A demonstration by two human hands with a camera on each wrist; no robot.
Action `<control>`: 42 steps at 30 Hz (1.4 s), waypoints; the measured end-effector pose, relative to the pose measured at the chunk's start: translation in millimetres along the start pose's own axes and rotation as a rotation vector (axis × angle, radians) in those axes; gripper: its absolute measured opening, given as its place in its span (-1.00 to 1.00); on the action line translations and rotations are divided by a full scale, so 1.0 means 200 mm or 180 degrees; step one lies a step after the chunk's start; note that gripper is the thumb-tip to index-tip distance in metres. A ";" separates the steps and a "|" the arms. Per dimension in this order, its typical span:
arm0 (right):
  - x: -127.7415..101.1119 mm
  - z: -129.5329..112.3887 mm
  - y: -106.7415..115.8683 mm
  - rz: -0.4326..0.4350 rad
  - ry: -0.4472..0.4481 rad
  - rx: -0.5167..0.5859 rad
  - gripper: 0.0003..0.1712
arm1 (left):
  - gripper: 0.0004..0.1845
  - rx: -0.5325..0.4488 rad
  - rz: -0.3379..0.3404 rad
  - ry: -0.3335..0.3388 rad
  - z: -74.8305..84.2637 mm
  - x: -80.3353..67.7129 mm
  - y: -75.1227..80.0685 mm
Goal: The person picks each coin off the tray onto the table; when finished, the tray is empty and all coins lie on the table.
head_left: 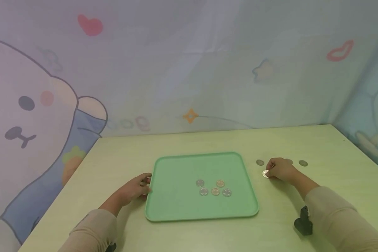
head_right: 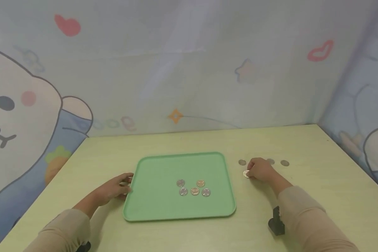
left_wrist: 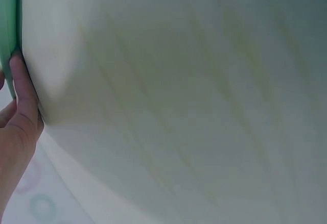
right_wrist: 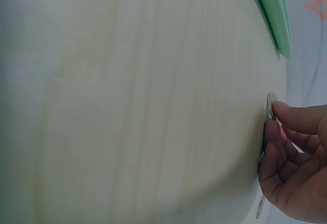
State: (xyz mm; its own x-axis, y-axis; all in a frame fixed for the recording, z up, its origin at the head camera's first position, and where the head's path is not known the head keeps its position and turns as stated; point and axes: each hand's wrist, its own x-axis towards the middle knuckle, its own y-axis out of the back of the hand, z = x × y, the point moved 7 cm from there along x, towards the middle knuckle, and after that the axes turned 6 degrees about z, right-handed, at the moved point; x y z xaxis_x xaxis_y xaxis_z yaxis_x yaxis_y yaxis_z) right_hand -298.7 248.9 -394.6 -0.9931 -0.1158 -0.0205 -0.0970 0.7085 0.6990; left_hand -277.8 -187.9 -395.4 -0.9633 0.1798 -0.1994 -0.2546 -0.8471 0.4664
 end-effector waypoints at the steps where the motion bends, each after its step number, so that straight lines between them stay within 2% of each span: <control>1: 0.00 0.00 0.00 -0.0003 -0.0012 -0.0019 -0.84 | -0.43 0.0006 -0.0003 0.0006 0.00 0.00 0.00; 13: 0.02 -0.01 -0.01 -0.0013 0.0006 -0.0298 -0.84 | -0.43 -0.0003 -0.0040 -0.0031 0.00 0.00 0.00; 20: 0.01 -0.02 -0.02 -0.0043 -0.0026 -0.0172 -0.79 | -0.42 0.0010 -0.0029 0.0012 -0.01 0.00 0.00; 29: 0.00 -0.03 -0.02 -0.0120 -0.0056 -0.0175 -0.74 | -0.41 0.0001 -0.0044 0.0006 0.00 0.00 0.00; 34: -0.01 -0.06 -0.02 -0.0212 -0.0079 -0.0032 -0.73 | -0.42 -0.0013 -0.0053 0.0004 0.00 0.00 0.00; 42: -0.04 -0.14 -0.02 -0.0145 0.0043 0.0147 -0.78 | -0.42 -0.0047 -0.0045 0.0010 -0.01 0.01 0.00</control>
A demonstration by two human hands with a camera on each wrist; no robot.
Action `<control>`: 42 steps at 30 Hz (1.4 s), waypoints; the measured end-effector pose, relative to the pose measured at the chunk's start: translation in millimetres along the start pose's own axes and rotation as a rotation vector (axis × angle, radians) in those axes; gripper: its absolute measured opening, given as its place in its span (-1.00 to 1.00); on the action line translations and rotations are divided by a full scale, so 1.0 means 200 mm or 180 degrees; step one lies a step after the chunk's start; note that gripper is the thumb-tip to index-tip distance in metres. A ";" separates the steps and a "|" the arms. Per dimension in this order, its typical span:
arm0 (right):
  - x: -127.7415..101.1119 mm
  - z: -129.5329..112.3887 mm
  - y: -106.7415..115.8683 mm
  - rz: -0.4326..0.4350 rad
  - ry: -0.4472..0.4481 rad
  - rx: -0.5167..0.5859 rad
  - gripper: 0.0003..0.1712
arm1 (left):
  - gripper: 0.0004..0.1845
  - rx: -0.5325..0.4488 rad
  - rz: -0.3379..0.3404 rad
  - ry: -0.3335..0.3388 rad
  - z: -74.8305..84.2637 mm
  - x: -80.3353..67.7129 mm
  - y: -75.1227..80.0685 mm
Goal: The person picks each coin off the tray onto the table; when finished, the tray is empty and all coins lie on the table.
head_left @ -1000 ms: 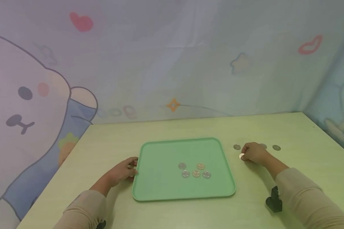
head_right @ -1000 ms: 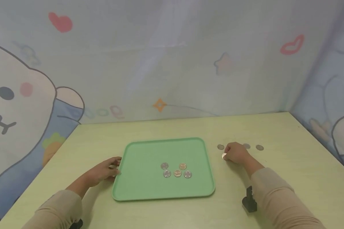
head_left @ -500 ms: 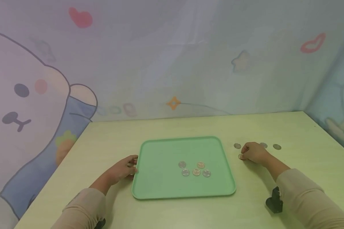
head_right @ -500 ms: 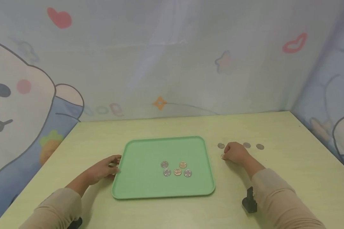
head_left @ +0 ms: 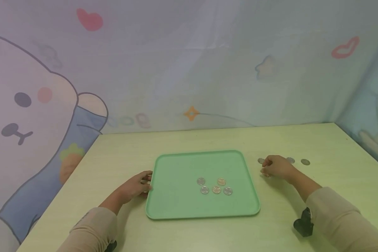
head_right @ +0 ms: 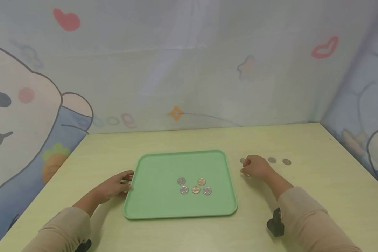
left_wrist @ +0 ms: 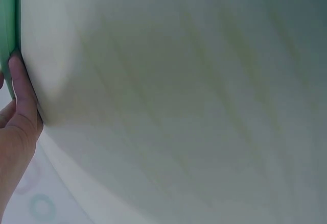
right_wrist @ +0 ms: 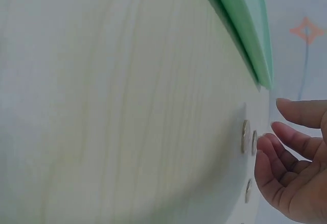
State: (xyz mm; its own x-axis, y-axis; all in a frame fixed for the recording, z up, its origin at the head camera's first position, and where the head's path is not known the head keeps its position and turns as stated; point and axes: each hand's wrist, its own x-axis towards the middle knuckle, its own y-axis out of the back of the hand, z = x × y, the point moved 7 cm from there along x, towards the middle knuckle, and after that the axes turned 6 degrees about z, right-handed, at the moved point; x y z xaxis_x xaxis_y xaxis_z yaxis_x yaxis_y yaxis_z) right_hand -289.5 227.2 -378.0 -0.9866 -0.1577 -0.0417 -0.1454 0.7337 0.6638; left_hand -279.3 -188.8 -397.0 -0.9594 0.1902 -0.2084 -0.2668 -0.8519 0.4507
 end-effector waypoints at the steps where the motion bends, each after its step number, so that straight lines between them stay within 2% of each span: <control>1: 0.00 -0.01 0.00 0.0021 0.0035 -0.0005 -0.78 | -0.42 -0.0007 0.0005 0.0001 0.00 0.00 0.00; 8: 0.01 -0.11 -0.04 0.0059 0.0212 -0.0076 -0.71 | -0.42 0.0050 0.0036 -0.0006 0.00 0.00 0.00; 18: 0.05 -0.26 -0.15 -0.0171 0.0364 0.0354 -0.69 | -0.42 0.0059 0.0065 -0.0005 0.01 0.02 -0.01; 26: 0.10 -0.30 -0.26 -0.0370 0.0333 0.0505 -0.70 | -0.42 0.0042 0.0055 0.0001 0.01 0.03 -0.01; 38: 0.13 -0.30 -0.38 -0.0561 0.0421 0.0386 -0.68 | -0.42 0.0055 0.0052 0.0024 0.02 0.04 -0.02; 42: 0.13 -0.31 -0.41 -0.0558 0.0390 0.0199 -0.68 | -0.41 0.0038 0.0020 0.0020 0.02 0.04 -0.02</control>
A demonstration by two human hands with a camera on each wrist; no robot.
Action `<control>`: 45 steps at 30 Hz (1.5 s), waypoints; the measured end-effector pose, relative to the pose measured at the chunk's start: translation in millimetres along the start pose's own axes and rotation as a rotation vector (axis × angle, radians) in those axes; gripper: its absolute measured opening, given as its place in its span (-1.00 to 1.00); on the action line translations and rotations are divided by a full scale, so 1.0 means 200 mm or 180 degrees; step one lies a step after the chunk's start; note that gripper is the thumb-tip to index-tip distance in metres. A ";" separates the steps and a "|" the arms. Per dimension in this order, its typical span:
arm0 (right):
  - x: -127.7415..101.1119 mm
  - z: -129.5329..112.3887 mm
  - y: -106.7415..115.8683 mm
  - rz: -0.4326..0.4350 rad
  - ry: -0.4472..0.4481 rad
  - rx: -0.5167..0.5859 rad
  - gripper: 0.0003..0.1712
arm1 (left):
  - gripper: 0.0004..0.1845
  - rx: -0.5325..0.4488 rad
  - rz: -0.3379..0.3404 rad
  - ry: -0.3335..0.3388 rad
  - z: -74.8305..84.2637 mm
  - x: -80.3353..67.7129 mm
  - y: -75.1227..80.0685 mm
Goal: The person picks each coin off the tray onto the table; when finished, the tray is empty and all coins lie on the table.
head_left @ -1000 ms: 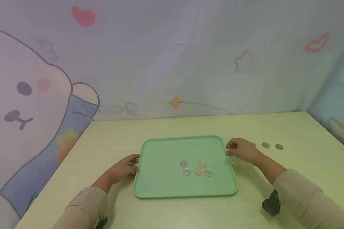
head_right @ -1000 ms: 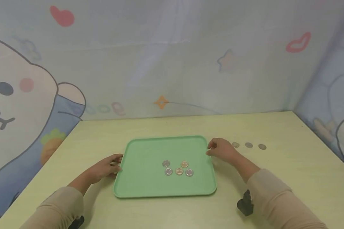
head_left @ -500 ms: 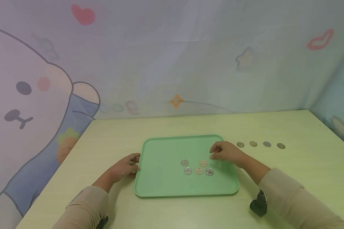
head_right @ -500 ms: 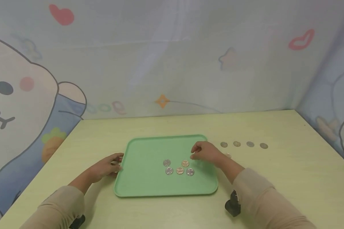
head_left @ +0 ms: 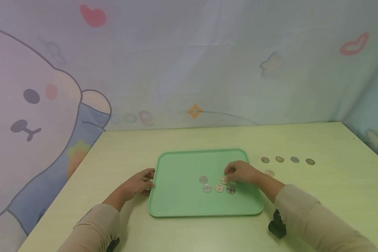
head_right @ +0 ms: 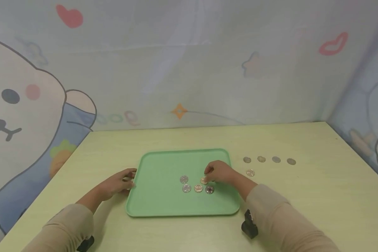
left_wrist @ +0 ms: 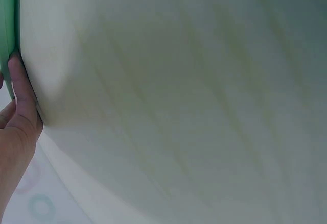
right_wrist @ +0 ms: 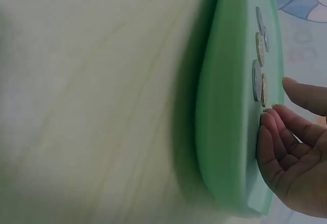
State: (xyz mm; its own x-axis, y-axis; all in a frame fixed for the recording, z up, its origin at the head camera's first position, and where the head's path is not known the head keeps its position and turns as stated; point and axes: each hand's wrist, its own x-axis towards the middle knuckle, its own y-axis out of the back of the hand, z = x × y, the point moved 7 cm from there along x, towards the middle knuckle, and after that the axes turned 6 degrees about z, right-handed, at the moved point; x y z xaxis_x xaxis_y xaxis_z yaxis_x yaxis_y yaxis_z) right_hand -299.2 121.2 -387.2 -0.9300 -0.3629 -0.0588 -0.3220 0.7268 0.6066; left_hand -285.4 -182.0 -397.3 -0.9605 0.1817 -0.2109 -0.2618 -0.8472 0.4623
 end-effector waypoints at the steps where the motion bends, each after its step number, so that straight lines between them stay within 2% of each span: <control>1: 0.01 0.00 0.00 0.0013 -0.0003 -0.0077 -0.69 | -0.41 -0.0020 0.0014 0.0010 0.00 0.00 0.00; 11: 0.05 -0.03 -0.04 0.0077 0.0097 -0.0676 -0.81 | -0.42 -0.0067 -0.0018 -0.0019 0.00 -0.01 0.01; 18: 0.05 -0.03 -0.04 0.0192 0.0107 -0.0798 -0.85 | -0.43 -0.0057 0.0016 0.0004 -0.01 0.00 0.01; 23: 0.04 -0.03 -0.02 0.0327 0.0052 -0.0633 -0.85 | -0.43 -0.0047 0.0016 0.0006 -0.01 0.00 0.01; 32: 0.01 -0.01 0.01 0.0397 -0.0161 -0.0215 -0.86 | -0.43 -0.0016 0.0002 -0.0023 -0.01 0.00 0.01; 36: -0.01 0.01 0.03 0.0433 -0.0267 0.0106 -0.85 | -0.42 -0.0018 -0.0036 -0.0037 -0.01 0.00 0.00; 39: -0.02 0.02 0.05 0.0457 -0.0260 0.0359 -0.86 | -0.43 -0.0027 -0.0015 -0.0010 -0.01 0.00 0.00; 45: -0.07 0.02 0.10 0.0484 -0.0247 0.0624 -0.89 | -0.44 -0.0020 0.0017 0.0008 -0.01 0.00 0.00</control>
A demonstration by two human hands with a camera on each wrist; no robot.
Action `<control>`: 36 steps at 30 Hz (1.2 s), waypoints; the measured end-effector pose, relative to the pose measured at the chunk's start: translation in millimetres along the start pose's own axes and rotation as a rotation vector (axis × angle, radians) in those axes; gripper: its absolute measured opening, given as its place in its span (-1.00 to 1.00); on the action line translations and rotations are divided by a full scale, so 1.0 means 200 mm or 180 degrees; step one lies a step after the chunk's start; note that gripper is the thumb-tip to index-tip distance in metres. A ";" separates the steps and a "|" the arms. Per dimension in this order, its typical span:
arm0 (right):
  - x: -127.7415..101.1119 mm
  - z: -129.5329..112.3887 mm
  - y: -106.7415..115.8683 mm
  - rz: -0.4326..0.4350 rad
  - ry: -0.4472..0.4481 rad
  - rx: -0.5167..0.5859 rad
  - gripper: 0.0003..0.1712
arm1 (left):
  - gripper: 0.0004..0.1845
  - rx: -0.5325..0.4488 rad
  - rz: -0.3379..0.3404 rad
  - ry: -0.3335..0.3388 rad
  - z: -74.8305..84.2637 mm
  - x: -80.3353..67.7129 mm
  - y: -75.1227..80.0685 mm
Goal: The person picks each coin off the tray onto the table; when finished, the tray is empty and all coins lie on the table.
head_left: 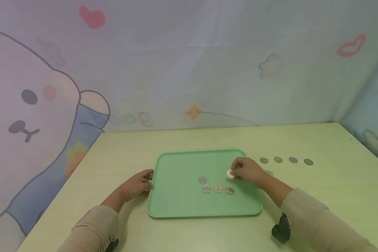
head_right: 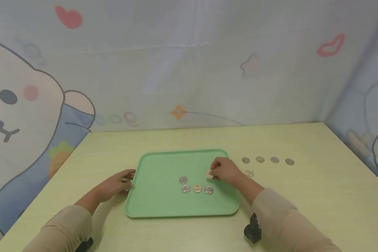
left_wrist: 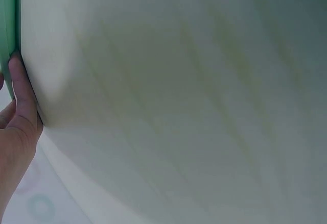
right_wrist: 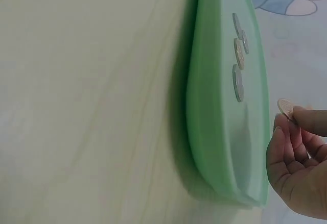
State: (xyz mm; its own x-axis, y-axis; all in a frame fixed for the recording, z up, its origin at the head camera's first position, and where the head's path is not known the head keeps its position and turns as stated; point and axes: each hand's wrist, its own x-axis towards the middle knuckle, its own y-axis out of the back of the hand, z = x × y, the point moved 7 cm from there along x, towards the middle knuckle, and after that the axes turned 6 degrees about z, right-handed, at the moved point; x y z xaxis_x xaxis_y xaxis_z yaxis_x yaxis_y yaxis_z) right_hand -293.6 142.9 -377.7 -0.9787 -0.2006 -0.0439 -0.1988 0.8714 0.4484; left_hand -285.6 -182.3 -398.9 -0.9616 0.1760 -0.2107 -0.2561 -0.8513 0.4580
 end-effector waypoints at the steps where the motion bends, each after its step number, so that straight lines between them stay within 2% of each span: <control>1: -0.01 0.00 0.01 -0.0003 -0.0015 0.0026 -0.87 | -0.44 0.0000 -0.0006 -0.0003 0.00 0.00 0.00; 10: -0.07 0.03 0.15 0.0009 0.0107 0.0257 -0.68 | -0.42 -0.0009 -0.0015 -0.0027 0.01 0.00 0.00; 16: -0.11 0.07 0.25 0.0172 -0.0032 0.0289 -0.69 | -0.42 0.0010 -0.0024 -0.0031 0.01 -0.01 0.00; 22: -0.16 0.12 0.36 0.0276 -0.0026 0.0291 -0.74 | -0.41 -0.0011 -0.0034 -0.0008 0.01 -0.02 -0.01; 36: -0.21 0.28 0.58 0.0540 -0.0214 -0.0017 -0.68 | -0.44 -0.0046 0.0008 0.0010 0.01 -0.01 -0.01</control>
State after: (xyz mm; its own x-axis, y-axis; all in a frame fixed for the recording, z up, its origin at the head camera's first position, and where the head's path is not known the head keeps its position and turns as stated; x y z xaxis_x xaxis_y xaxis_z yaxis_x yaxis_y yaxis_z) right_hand -277.5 277.0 -374.5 -0.9994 -0.0204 -0.0268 -0.0304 0.8878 0.4592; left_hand -283.3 -180.8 -397.9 -0.9619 0.1724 -0.2122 -0.2523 -0.8587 0.4460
